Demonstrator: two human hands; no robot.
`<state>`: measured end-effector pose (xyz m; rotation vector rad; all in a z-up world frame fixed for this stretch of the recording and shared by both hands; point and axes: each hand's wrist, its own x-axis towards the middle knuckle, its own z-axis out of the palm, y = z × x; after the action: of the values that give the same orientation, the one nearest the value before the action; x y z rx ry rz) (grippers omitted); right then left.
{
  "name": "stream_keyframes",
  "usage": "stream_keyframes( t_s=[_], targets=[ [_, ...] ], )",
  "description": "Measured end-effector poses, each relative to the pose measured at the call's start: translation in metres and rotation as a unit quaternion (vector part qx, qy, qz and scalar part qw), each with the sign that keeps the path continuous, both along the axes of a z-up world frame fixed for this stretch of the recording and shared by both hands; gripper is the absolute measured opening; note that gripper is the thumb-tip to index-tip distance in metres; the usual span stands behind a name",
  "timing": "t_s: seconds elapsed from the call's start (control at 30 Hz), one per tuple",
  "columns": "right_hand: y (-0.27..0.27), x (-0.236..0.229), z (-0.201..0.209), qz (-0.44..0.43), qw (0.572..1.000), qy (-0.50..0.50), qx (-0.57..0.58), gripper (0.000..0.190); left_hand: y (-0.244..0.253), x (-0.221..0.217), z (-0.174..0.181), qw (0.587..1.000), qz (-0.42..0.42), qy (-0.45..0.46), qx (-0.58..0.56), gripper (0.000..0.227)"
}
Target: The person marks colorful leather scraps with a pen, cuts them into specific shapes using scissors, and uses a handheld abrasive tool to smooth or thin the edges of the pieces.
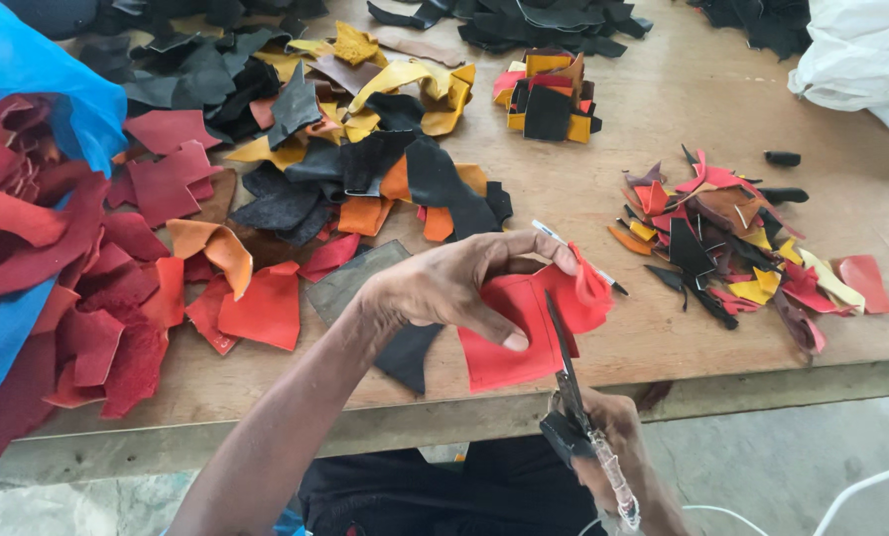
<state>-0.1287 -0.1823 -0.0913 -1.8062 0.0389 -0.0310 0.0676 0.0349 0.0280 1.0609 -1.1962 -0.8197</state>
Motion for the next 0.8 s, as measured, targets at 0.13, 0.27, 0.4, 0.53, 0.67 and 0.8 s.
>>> stream_keyframes(
  t_s=[0.13,0.27,0.4,0.53,0.67,0.8],
  targets=[
    [-0.002,0.006,0.005,0.012,0.985,-0.121,-0.121,0.014,-0.007,0.000,0.002,0.999,-0.013,0.047,0.019,0.073],
    [0.001,0.009,0.018,-0.011,0.979,-0.106,-0.173,0.016,-0.012,0.001,0.006,0.998,-0.001,0.046,0.046,0.074],
    [0.003,0.010,0.030,-0.051,0.987,0.028,-0.147,0.012,-0.012,0.001,0.007,1.000,0.005,0.011,0.010,0.070],
    [0.001,0.006,0.034,-0.062,0.988,0.057,-0.131,0.013,-0.018,-0.001,0.004,0.999,0.031,0.014,-0.016,0.070],
    [-0.006,0.005,0.032,-0.011,0.992,0.019,-0.121,0.011,-0.018,0.000,0.004,0.999,0.036,0.001,0.020,0.072],
    [-0.009,0.006,0.031,0.007,0.985,-0.023,-0.172,0.019,-0.021,0.000,0.000,0.997,0.009,-0.050,0.051,0.074]
  ],
)
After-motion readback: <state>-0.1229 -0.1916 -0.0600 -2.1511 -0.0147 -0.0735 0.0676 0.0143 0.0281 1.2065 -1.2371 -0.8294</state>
